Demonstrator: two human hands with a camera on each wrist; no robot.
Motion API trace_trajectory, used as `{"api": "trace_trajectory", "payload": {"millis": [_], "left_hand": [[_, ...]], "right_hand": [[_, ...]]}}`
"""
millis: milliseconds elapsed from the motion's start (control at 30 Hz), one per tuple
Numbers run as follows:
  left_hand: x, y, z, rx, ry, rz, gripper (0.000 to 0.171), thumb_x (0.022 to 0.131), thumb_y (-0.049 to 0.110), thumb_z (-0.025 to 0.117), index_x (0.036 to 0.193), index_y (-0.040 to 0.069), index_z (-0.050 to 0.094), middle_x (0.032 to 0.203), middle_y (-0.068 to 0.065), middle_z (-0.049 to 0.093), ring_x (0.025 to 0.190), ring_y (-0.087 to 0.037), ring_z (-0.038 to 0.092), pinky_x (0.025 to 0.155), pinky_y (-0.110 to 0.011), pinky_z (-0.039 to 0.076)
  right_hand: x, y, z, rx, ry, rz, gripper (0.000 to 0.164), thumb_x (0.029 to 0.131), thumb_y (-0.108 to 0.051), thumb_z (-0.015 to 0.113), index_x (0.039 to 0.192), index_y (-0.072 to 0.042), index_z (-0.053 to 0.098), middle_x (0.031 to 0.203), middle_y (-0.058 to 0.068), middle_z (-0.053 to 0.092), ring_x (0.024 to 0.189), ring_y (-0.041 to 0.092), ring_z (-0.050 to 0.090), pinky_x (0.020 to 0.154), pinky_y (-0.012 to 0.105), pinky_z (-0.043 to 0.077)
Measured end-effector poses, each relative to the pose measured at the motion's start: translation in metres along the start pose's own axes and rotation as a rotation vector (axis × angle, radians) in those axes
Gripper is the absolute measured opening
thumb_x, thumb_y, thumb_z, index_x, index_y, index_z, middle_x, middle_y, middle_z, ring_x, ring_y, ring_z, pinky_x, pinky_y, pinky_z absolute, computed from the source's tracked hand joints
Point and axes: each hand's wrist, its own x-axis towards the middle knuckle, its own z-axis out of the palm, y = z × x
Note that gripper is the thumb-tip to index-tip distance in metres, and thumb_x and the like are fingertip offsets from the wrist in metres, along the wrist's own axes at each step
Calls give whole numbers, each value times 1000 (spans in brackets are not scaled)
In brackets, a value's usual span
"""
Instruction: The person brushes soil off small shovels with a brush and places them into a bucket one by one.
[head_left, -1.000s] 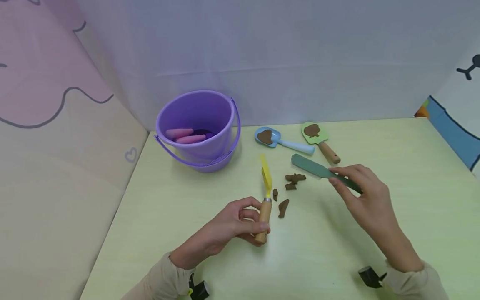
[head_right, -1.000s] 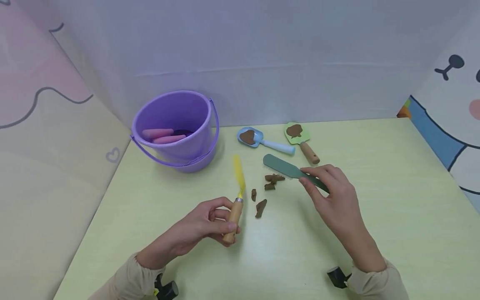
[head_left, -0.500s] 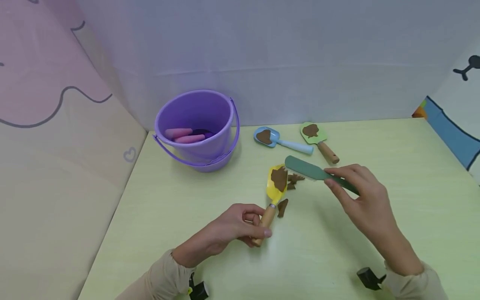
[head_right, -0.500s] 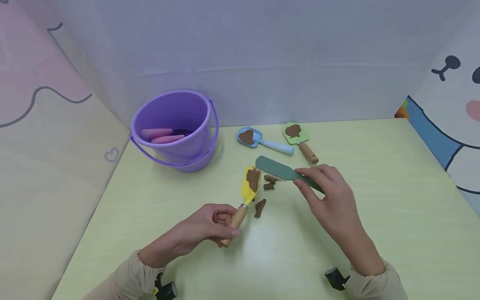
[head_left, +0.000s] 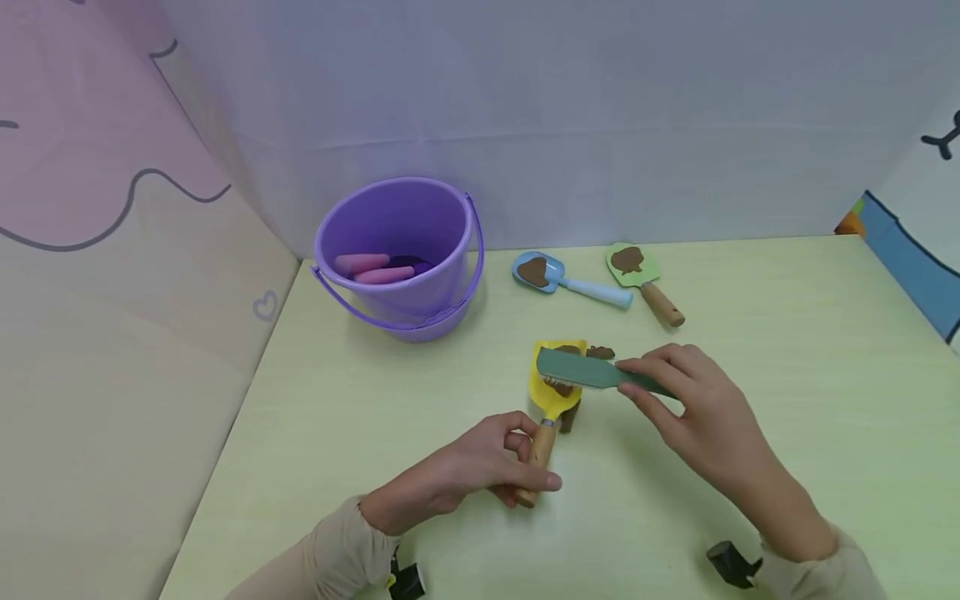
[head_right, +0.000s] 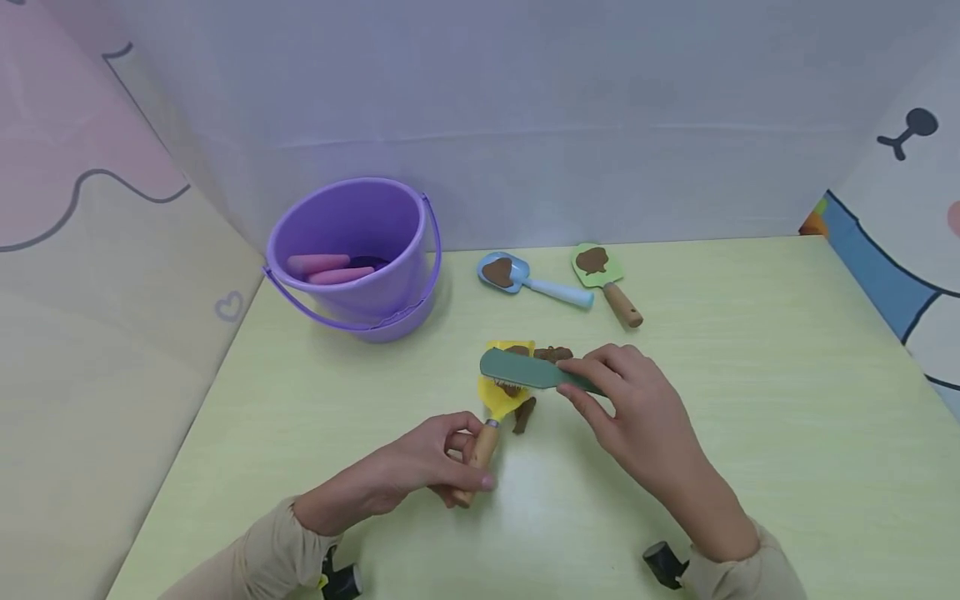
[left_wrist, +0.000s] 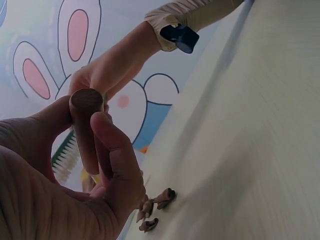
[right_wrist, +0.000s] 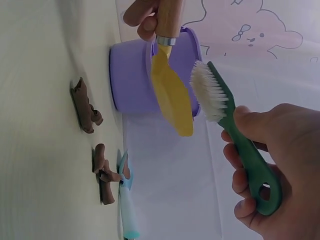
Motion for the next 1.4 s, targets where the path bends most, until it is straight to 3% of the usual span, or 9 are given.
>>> {"api": "trace_trajectory", "payload": {"millis": [100,200,467,567,667,733,833,933,1400], "left_hand": [[0,1,1,16,0,-10,45,85,14,84,119,10,56,84,0,62,68,-12,68,56,-24,54],[1,1,3,22,-2,-12,44,86,15,84,119,10,56,86,-1,64,67,-12,67,55,-23,53],[2,0,9,-26,36,8,41,86,16,83,116,10,56,87,0,63,67,-13,64,55,-23,51],[2,0,10,-44,46,9,40,86,16,83,116,9,57,85,0,61,67,-13,63,55,-23,49],[2,1,11,-48,51,1,39,86,17,83,115,10,57,85,1,61,67,-12,64,55,-23,49],[1,1,11,-51,53,-5,39,87,18,82,114,10,57,85,1,62,66,-12,64,55,-23,49],[0,1,12,-59,45,-9,37,88,18,82,113,10,56,86,1,63,66,-11,65,55,-24,50],[0,-1,13,-70,27,-5,36,88,18,81,113,10,56,86,1,64,66,-10,65,55,-23,50],[3,0,11,-79,29,3,40,86,17,83,114,9,57,84,0,64,63,-12,64,51,-23,51]], "right_hand": [[-1,-1,4,-5,-34,-35,41,101,-51,60,111,-16,77,100,-8,67,92,4,50,71,13,39],[-2,-2,9,-38,-54,-70,57,104,-61,44,110,-16,78,98,-8,66,89,5,50,71,15,38],[-5,-2,12,-85,-59,-70,59,104,-62,40,110,-18,78,98,-8,67,86,7,52,71,19,40],[-6,0,12,-71,-62,-62,55,103,-60,42,111,-18,78,97,-8,68,86,9,54,70,24,44],[-6,4,13,-58,-71,-45,37,101,-49,60,110,-18,78,97,-8,68,87,9,55,70,26,46],[-7,6,13,-52,-74,-33,22,95,-35,76,109,-18,78,96,-8,68,87,9,55,70,25,45],[-7,9,13,-57,-63,-21,29,82,-13,88,108,-16,78,95,-6,69,86,10,55,70,20,42],[-8,13,14,-70,-42,-6,34,77,-6,90,108,-14,78,94,-4,69,85,12,55,71,16,39],[-7,8,7,-96,13,57,34,80,-7,88,111,-15,77,99,-5,69,91,11,54,74,15,39]]}}
